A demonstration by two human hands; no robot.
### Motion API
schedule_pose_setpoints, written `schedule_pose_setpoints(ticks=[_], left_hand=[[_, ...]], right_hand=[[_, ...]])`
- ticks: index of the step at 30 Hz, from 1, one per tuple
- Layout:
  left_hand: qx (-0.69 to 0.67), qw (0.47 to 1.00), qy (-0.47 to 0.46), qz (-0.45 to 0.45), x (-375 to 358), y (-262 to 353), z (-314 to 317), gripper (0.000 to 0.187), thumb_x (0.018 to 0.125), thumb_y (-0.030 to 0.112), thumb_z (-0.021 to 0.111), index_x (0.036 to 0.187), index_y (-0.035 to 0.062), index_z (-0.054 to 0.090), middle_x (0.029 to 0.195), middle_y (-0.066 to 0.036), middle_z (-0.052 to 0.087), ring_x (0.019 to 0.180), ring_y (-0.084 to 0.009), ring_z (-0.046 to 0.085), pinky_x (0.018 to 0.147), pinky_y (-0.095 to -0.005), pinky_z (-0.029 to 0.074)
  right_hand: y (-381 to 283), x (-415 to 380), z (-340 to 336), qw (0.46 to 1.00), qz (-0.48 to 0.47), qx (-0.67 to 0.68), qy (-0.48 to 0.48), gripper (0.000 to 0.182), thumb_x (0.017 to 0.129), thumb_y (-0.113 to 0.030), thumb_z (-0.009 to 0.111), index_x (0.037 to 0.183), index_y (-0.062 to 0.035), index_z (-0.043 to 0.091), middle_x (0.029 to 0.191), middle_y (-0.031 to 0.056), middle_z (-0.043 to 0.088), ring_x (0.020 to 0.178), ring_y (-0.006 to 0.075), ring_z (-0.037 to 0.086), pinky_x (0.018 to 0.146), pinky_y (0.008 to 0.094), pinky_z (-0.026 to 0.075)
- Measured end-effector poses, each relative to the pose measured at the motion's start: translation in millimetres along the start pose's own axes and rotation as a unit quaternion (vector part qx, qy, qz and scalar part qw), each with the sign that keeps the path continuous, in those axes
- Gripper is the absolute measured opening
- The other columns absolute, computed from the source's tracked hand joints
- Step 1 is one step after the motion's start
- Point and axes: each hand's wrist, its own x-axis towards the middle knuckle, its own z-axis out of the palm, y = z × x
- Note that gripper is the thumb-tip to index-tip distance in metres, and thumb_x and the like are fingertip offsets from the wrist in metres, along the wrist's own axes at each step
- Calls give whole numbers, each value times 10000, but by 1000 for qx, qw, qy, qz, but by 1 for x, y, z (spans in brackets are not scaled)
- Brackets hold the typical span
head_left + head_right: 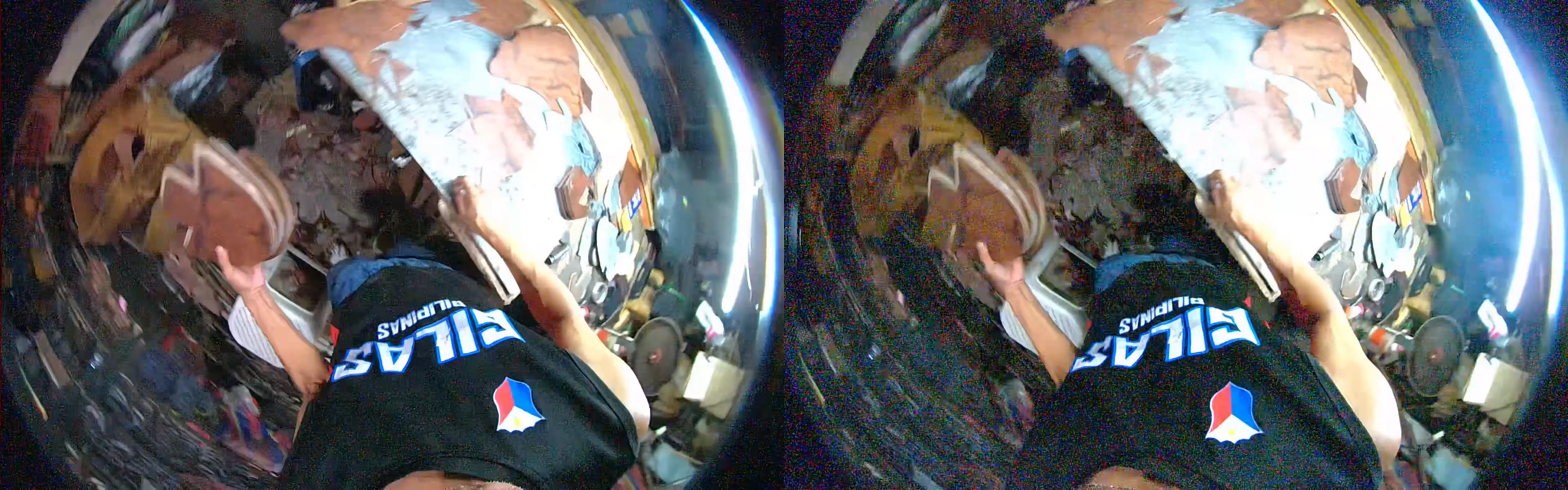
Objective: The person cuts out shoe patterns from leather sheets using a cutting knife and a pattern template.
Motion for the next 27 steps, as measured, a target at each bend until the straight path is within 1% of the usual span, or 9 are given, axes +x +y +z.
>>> schedule_pose_setpoints(ticks=[1, 2, 4, 8, 15, 22, 24, 26, 27], left_hand=[[44, 998, -28, -22, -3, -8, 37, 605, 879, 339, 640, 1389, 77, 448, 1391, -117, 506, 1262, -305, 492, 1067, -503, 397], [69, 996, -2, -58, -2, 0, 98, 564, 864, 335, 645, 1351, 94, 495, 1354, -103, 543, 1232, -304, 521, 1045, -501, 419], [73, 989, -6, -128, -15, -56, 163, 564, 855, 363, 650, 1335, 101, 511, 1312, -95, 572, 1206, -303, 536, 1024, -495, 432], [44, 954, -149, -258, -48, -150, 257, 624, 875, 445, 615, 1382, 111, 468, 1336, -111, 556, 1173, -325, 559, 968, -537, 478], [-6, 857, -271, -439, -84, -236, 278, 615, 920, 479, 541, 1376, 75, 460, 1285, -139, 591, 1113, -318, 612, 972, -521, 496], [122, 835, -259, -470, -40, -263, 276, 661, 915, 472, 554, 1419, 72, 404, 1372, -139, 522, 1217, -322, 537, 1027, -505, 451], [134, 827, -264, -478, -34, -265, 268, 671, 912, 471, 558, 1427, 74, 392, 1390, -135, 506, 1235, -320, 521, 1041, -496, 440], [214, 808, -311, -454, -13, -258, 274, 683, 909, 472, 563, 1434, 77, 378, 1400, -127, 497, 1247, -309, 513, 1068, -476, 415], [237, 793, -316, -465, -1, -250, 279, 655, 917, 463, 556, 1421, 76, 400, 1383, -118, 512, 1252, -294, 510, 1077, -467, 402]], right_hand=[[9, -10, 6, 976, -162, -126, 73, 327, 934, -346, 562, 1066, -54, 622, 903, 192, 656, 816, 325, 661, 690, 445, 522], [0, -8, -7, 979, -157, -105, 78, 327, 934, -346, 562, 1066, -54, 622, 903, 192, 656, 816, 325, 661, 690, 445, 522], [29, 0, -6, 926, 31, 369, -67, 374, 919, -369, 603, 1101, -44, 635, 1004, 161, 665, 905, 226, 648, 752, 377, 515], [11, -9, -85, 795, -124, 593, 35, 650, 848, -335, 702, 1382, -39, 479, 1260, 135, 607, 1173, 200, 541, 984, 327, 415], [48, -14, -81, 740, -106, 643, 166, 847, 797, -383, 753, 1400, 85, 386, 1374, 236, 496, 1293, 258, 466, 1075, 339, 358], [49, -5, -83, 669, 50, 741, 24, 518, 901, -193, 602, 1359, -1, 454, 1125, 71, 612, 1004, 144, 558, 859, 273, 467], [36, 7, -65, 720, 56, 665, 189, 496, 905, -190, 595, 1349, -12, 461, 1114, 82, 625, 997, 150, 572, 878, 288, 471], [8, 16, -67, 686, 78, 690, 218, 473, 912, -179, 580, 1339, -5, 475, 1142, 113, 634, 1037, 157, 577, 908, 315, 468], [-5, 22, -64, 727, 75, 636, 247, 456, 912, -189, 576, 1321, -7, 491, 1107, 150, 654, 1006, 203, 615, 882, 353, 487]])
